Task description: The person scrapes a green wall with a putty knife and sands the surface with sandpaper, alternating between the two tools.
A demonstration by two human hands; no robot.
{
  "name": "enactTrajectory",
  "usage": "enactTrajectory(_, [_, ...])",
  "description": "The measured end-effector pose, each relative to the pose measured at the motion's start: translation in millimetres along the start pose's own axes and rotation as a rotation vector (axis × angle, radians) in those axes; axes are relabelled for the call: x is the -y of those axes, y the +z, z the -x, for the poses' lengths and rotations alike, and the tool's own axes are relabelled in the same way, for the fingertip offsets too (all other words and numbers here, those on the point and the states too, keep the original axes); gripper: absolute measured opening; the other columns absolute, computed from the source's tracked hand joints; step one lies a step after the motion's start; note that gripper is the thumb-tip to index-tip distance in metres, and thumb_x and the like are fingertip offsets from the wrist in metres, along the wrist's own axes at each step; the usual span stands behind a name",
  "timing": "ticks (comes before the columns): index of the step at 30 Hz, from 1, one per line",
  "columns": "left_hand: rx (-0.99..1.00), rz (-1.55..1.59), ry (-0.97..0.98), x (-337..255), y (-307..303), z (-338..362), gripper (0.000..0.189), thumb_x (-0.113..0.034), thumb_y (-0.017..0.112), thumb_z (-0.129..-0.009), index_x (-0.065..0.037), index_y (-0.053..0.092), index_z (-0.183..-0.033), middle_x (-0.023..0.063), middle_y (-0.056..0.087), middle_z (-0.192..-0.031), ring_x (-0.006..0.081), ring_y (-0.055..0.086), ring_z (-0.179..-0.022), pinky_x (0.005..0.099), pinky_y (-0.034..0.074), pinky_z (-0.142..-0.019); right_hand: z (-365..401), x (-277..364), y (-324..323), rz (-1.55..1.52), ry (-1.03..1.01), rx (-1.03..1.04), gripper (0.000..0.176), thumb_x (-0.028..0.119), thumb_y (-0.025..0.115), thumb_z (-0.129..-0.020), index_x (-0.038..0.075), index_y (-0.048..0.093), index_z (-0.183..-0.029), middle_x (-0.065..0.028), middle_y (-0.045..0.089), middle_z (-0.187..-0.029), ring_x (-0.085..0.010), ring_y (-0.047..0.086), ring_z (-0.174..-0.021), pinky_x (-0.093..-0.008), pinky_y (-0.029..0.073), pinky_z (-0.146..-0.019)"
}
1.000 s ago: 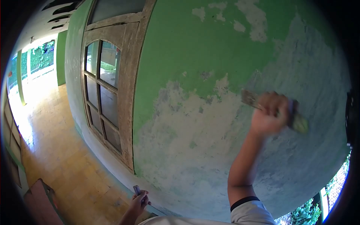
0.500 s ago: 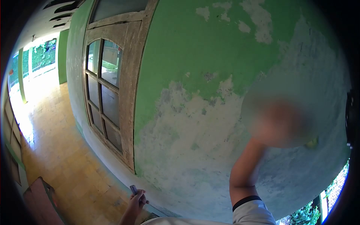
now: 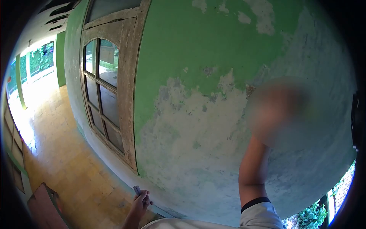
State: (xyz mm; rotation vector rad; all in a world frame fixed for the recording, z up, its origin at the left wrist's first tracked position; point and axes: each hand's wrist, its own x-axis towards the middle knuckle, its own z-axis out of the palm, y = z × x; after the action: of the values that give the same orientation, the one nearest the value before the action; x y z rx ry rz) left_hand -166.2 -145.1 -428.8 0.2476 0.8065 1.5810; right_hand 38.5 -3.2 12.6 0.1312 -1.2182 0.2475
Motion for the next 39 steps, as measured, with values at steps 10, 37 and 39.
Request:
enactTrajectory(10, [-0.005, -0.013, -0.028, 4, -4, -1, 0.012, -0.017, 0.051, -0.091, -0.006, 0.053, -0.093, -0.0014, 0.045, -0.056, 0.0092, 0.044, -0.048, 0.0346, 0.046, -0.059, 0, -10, 2, -0.063, 0.158, 0.019, 0.026, 0.004, 0.043, -0.085, 0.011, 0.031, -0.063, 0.0028, 0.021, -0.046, -0.0078, 0.020, -0.040, -0.0255, 0.019, -0.037])
enactTrajectory(37, [-0.003, -0.047, -0.037, 3, 4, 5, 0.012, -0.018, 0.050, -0.092, -0.006, 0.053, -0.092, -0.0023, 0.042, -0.054, 0.0093, 0.041, -0.046, 0.0345, 0.044, -0.060, 4, 7, 2, 0.012, -0.066, 0.092, 0.024, 0.003, 0.049, -0.086, 0.010, 0.035, -0.068, 0.0035, 0.028, -0.047, -0.0059, 0.027, -0.041, -0.0225, 0.023, -0.038])
enactTrajectory(39, [-0.008, -0.051, -0.035, 3, 4, 3, 0.012, -0.018, 0.050, -0.092, -0.006, 0.053, -0.092, -0.0023, 0.042, -0.054, 0.0095, 0.041, -0.045, 0.0347, 0.044, -0.060, 5, 21, -1, -0.226, -0.098, 0.108, 0.024, 0.002, 0.050, -0.085, 0.011, 0.035, -0.069, 0.0037, 0.028, -0.047, -0.0059, 0.027, -0.041, -0.0226, 0.022, -0.038])
